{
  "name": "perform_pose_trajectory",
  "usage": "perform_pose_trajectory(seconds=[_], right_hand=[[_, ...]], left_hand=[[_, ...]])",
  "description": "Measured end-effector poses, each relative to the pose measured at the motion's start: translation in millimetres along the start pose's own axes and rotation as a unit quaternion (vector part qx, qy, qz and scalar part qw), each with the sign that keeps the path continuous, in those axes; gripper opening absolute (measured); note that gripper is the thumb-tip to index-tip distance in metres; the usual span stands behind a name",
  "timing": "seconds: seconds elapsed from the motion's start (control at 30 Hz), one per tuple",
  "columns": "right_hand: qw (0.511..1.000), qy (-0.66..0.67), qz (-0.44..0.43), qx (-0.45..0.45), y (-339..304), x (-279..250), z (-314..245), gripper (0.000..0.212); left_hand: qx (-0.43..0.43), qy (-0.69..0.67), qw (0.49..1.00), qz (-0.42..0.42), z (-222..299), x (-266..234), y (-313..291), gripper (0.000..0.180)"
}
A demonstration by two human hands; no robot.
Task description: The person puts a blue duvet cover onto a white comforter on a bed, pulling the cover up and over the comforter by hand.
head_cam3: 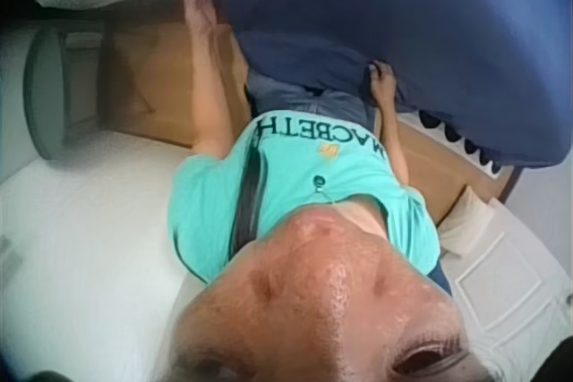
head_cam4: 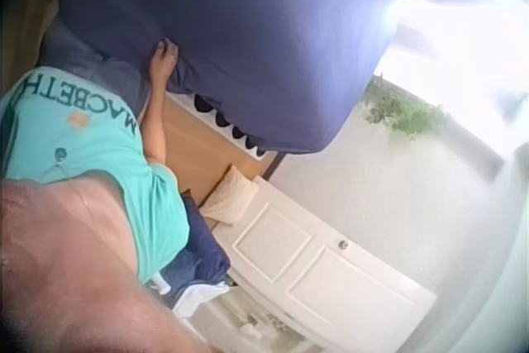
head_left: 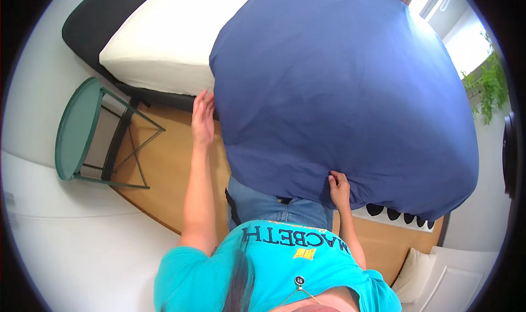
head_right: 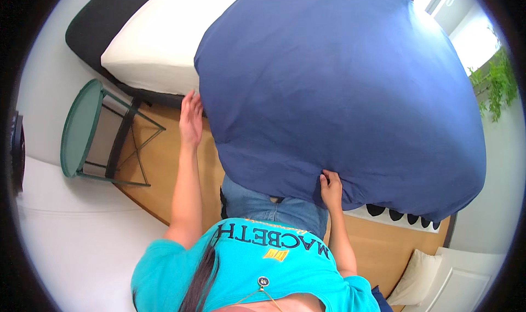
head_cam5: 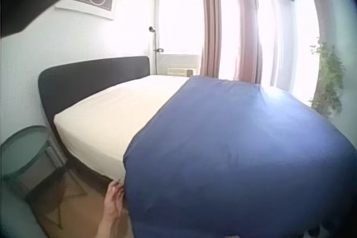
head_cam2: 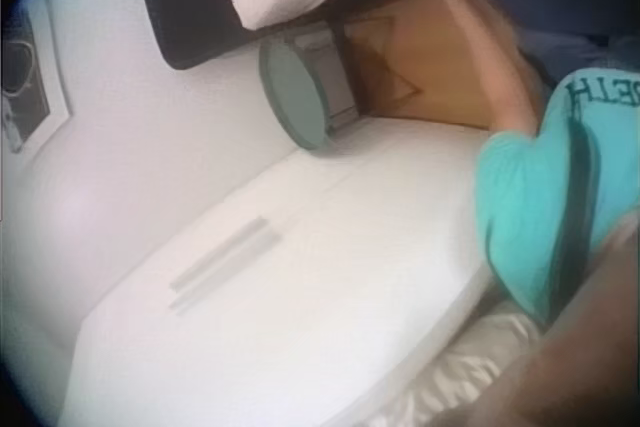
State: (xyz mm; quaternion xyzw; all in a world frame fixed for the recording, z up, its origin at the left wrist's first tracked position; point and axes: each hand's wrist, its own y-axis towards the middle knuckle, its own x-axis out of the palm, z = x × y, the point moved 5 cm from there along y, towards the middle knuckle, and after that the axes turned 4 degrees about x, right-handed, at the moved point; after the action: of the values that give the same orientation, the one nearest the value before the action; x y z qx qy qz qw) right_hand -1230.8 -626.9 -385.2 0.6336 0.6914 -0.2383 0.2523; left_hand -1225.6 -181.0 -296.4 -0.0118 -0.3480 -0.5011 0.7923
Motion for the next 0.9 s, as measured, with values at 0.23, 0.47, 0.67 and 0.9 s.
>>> perform_pose_trajectory(seconds=[0.23, 0.47, 0.67, 0.9], right_hand=[[0.998, 0.000, -0.048, -0.050, 15, 12, -38, 0.022], [0.994, 0.017, -0.102, -0.016, 14, 11, -37, 0.022], [0.995, -0.018, -0.089, -0.042, 6, 18, -11, 0.021], [0.991, -0.011, -0.132, -0.026, 12, 22, -27, 0.023]], left_hand=[[-0.084, 0.003, 0.995, -0.059, 35, 52, 35, 0.049], [-0.132, 0.182, 0.974, -0.024, 39, 13, 16, 0.052], [-0.234, 0.276, 0.931, -0.051, -21, -56, -33, 0.048], [-0.054, 0.125, 0.988, 0.070, 34, -5, 41, 0.035]])
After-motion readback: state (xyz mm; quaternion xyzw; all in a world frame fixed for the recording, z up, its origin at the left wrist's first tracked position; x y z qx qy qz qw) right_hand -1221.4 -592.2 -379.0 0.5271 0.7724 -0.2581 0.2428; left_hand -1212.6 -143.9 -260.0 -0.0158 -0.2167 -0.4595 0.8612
